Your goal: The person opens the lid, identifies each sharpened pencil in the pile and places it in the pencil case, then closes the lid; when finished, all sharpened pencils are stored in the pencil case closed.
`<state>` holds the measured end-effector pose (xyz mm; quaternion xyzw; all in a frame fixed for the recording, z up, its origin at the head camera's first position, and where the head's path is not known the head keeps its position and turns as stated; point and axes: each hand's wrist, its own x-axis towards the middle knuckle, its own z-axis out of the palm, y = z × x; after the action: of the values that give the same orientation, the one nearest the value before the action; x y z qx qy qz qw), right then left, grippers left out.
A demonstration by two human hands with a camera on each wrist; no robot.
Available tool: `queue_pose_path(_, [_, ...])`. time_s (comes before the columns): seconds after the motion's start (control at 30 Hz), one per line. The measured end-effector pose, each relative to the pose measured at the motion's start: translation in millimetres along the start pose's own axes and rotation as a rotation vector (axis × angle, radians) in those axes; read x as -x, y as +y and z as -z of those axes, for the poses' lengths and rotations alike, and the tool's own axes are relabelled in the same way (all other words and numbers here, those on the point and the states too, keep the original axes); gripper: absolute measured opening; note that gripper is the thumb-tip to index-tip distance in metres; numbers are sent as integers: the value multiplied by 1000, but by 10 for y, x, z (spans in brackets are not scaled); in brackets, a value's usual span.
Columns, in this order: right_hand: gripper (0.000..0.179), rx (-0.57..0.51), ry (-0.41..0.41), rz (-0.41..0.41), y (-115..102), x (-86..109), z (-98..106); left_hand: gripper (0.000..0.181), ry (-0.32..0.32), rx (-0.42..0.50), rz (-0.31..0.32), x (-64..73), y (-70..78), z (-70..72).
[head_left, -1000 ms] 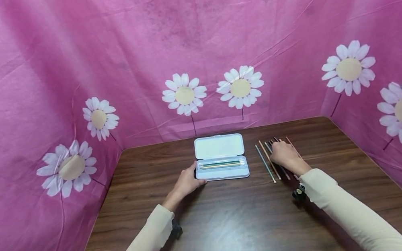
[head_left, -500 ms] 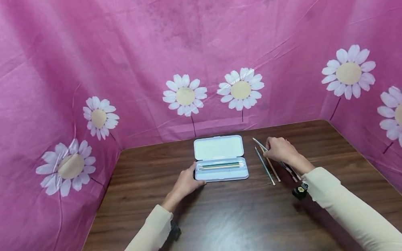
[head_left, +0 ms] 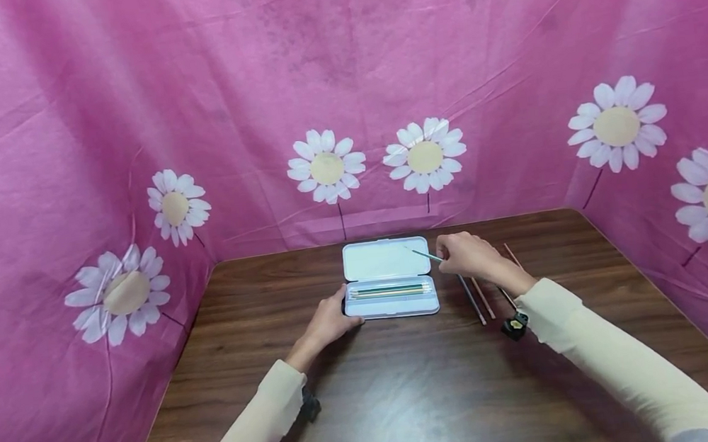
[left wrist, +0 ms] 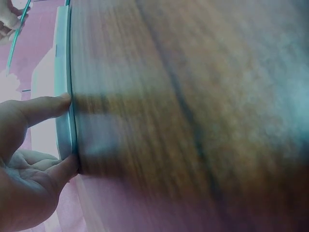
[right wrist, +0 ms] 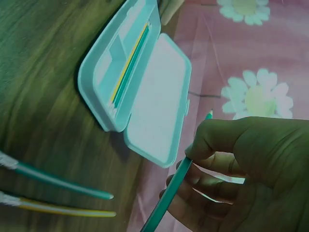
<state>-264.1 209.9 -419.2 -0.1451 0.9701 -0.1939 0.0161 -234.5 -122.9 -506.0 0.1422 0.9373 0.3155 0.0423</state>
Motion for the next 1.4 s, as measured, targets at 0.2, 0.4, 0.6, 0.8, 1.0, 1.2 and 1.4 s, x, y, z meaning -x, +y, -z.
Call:
queue_pose_path(0.2, [9, 80, -16, 90, -214, -120, 1, 89, 12, -18, -18, 8, -9, -17])
queue_pose_path(0.4, [7, 132, -53, 143, -426, -253, -19, 93, 5, 3, 1, 9, -24, -9])
queue_pose_path(0.6, [9, 156, -95, 159, -565, -415, -109, 92, 25, -5, -44, -4, -85, -34])
queue_pose_path(0.8, [12, 171, -151, 213, -682, -520, -246, 91, 15, 7, -7, 9, -21, -12])
queue_pose_path(1.0, [16, 189, -173, 233, -794, -571, -416, 91, 10, 12, 5, -10, -30, -16])
queue_pose_path(1.2, [14, 203, -147, 231, -803, -619, -625, 95, 30, -7, -31, -134, -255, -150])
queue_pose_path(1.4, [15, 216, -90, 243, -760, -641, -827, 102, 32, -32, -34, -267, -481, -312])
